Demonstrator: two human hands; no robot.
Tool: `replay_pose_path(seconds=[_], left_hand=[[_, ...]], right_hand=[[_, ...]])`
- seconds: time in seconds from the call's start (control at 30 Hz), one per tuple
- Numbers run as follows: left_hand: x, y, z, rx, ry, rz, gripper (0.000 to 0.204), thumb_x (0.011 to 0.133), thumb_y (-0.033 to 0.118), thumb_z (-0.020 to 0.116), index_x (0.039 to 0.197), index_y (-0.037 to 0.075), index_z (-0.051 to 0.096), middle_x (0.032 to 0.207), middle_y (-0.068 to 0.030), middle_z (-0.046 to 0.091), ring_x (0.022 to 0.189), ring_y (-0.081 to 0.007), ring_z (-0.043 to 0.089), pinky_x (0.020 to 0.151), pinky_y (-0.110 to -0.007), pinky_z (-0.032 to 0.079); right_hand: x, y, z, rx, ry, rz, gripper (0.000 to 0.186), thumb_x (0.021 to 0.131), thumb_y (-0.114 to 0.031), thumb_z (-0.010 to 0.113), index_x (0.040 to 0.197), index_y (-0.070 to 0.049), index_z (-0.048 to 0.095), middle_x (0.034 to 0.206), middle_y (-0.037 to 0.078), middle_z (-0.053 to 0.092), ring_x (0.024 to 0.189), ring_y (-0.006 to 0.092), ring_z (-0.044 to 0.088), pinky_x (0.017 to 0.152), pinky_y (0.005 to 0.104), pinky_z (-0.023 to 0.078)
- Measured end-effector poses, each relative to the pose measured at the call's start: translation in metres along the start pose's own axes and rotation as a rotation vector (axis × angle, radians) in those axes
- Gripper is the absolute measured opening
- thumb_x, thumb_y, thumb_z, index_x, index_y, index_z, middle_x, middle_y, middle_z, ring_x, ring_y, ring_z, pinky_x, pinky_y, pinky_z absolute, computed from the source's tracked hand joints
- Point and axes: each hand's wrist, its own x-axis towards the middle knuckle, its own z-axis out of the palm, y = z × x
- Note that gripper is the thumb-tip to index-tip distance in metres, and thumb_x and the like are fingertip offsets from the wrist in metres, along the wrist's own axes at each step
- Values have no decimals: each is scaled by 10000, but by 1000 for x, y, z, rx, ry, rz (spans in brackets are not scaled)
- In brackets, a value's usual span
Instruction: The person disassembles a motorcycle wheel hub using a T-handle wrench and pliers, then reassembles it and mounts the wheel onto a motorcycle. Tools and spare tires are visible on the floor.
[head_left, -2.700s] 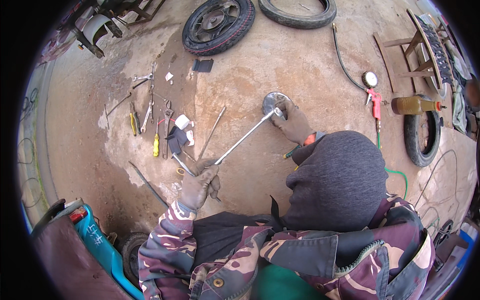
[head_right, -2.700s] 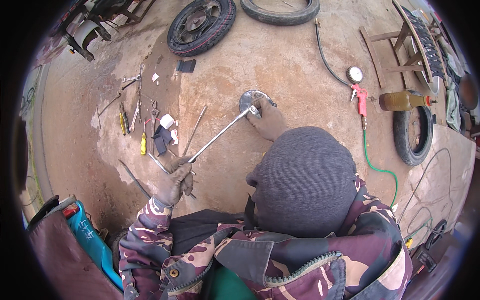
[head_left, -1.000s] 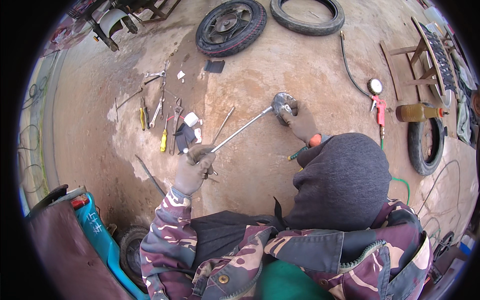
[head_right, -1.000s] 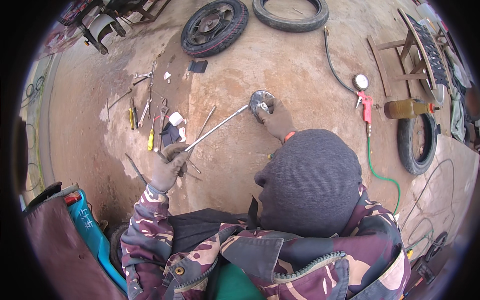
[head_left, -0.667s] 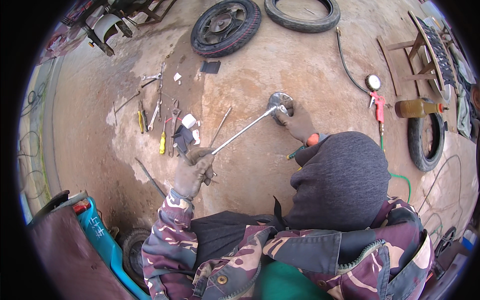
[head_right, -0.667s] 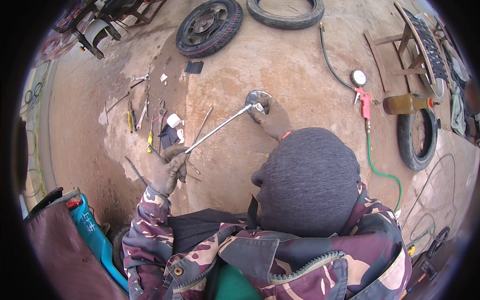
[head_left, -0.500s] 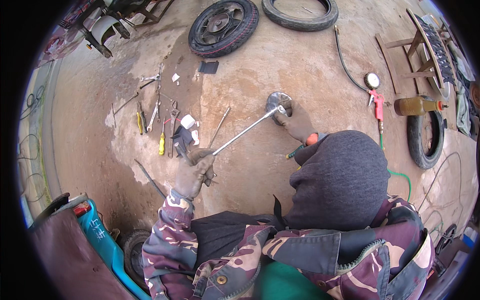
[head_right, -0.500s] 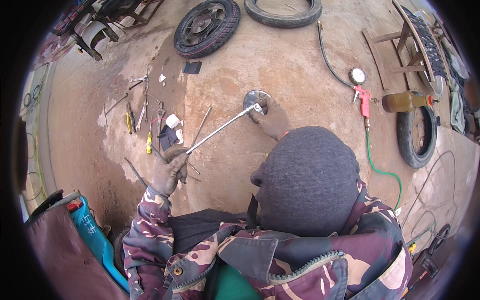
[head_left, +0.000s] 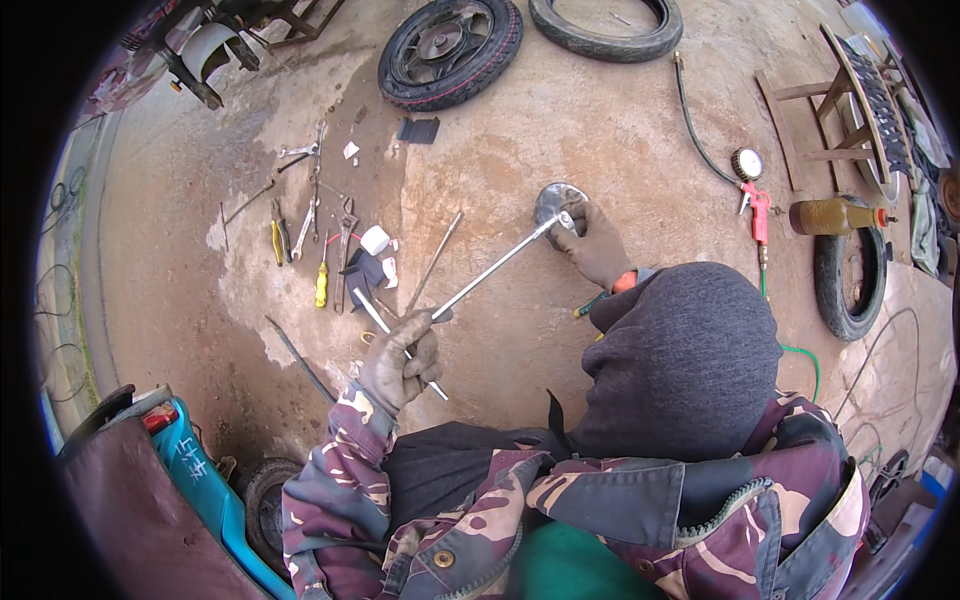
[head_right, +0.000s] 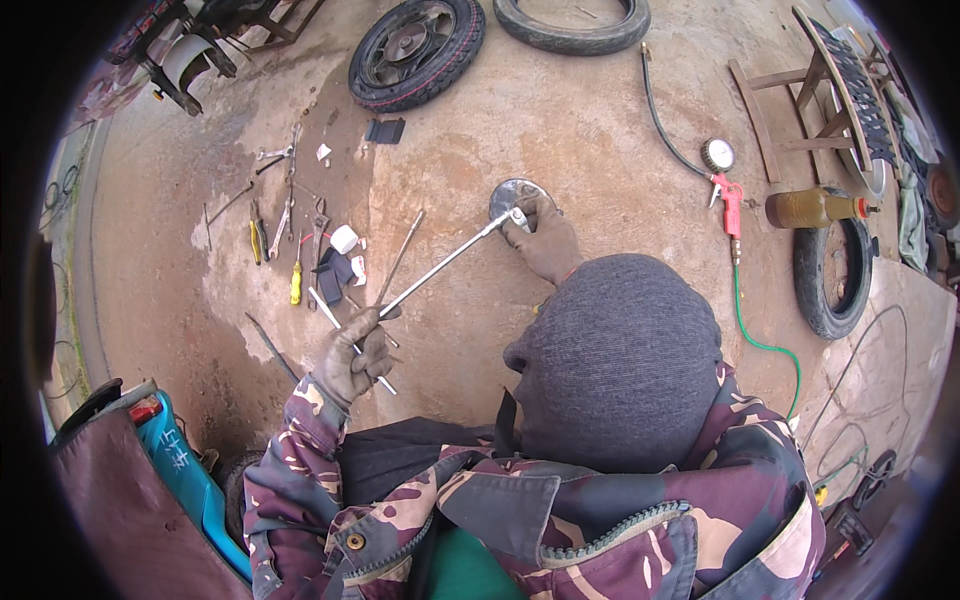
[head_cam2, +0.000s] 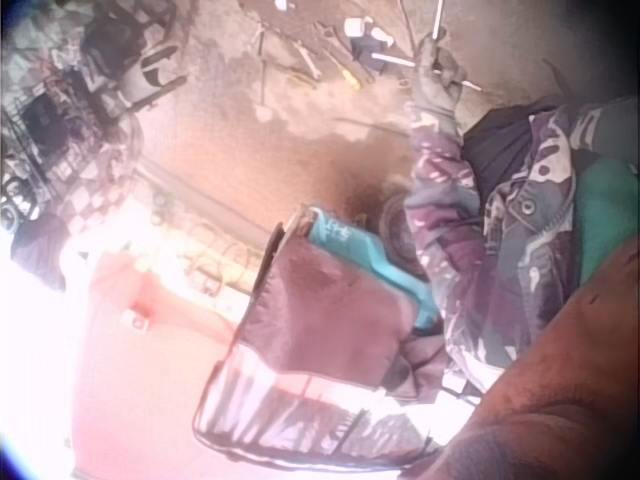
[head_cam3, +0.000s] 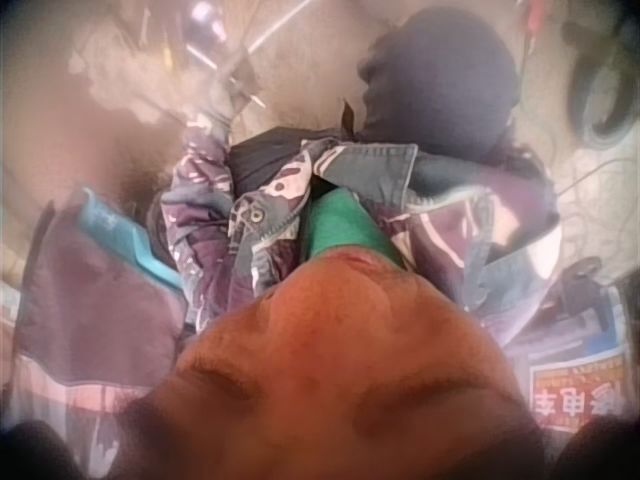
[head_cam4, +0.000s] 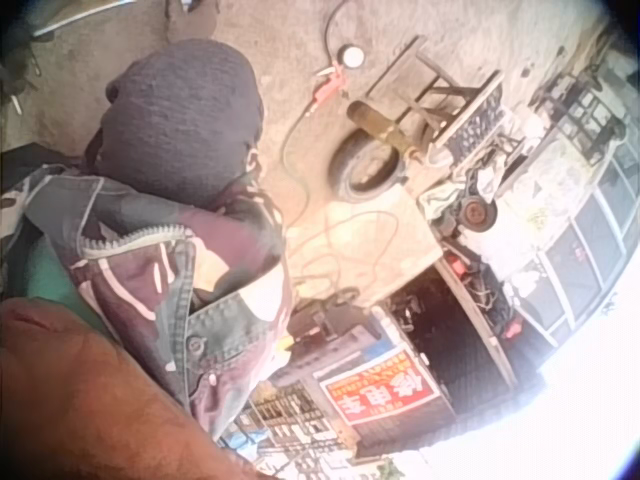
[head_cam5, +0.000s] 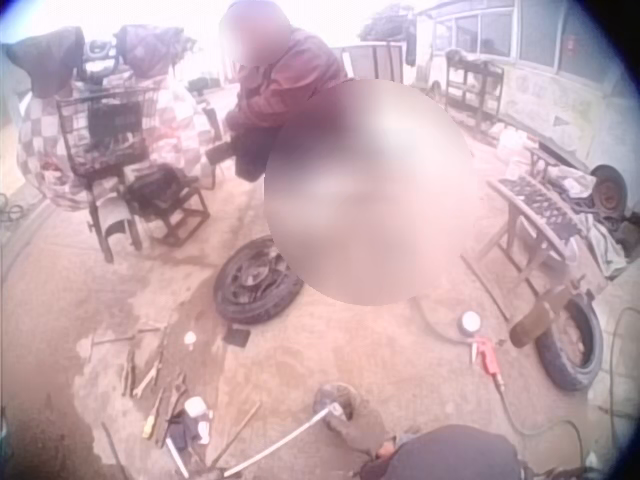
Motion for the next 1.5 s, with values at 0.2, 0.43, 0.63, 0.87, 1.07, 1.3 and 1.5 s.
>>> replay_pose_path(seconds=[0.2,0.43,0.63,0.87,1.07,1.3,1.5], left_hand=[[-2,-2,7,481,14,260,319,1089,265,612,1277,8,627,598,41,419,467,-74,357,502,-288,396],[0,7,0,210,8,79,379,1098,292,598,1291,-34,616,596,-28,532,441,-137,489,434,-270,362],[-3,-2,-2,562,65,198,371,1082,310,629,1202,-41,623,593,-48,566,438,-150,527,426,-266,384],[4,-10,-12,657,145,233,296,1054,226,689,1160,-43,628,689,-57,635,519,-121,577,475,-264,454],[5,-15,-13,882,147,414,256,1036,198,716,1172,-16,684,799,-27,664,641,-89,626,548,-260,510],[11,8,-24,860,133,324,265,1021,205,740,1176,-4,693,842,-26,682,668,-94,639,556,-258,504],[6,6,-22,764,90,232,298,1042,274,705,1193,17,695,812,-35,682,681,-101,649,577,-267,529]], right_hand=[[-1,-4,-1,15,7,25,469,899,-311,798,1246,-21,671,1036,154,774,959,278,751,884,401,576],[2,1,-2,-157,-56,-8,501,906,-360,799,1270,-38,676,1083,180,778,1044,330,754,943,435,571],[3,6,-4,-225,-90,-45,473,924,-385,776,1272,-76,690,1072,212,768,1048,374,744,950,462,564],[5,1,-7,-244,-109,-71,473,920,-399,774,1259,-80,690,1064,218,760,1052,382,737,941,474,558],[7,10,-8,-222,-110,-62,457,921,-388,777,1238,-70,687,1084,212,756,1060,378,731,922,469,558],[17,23,7,-65,-59,-130,413,920,-329,792,1217,-62,687,1031,136,774,941,300,746,841,433,577],[12,25,7,-74,-44,-138,403,914,-269,779,1208,-7,692,976,127,771,877,222,737,811,388,577]])
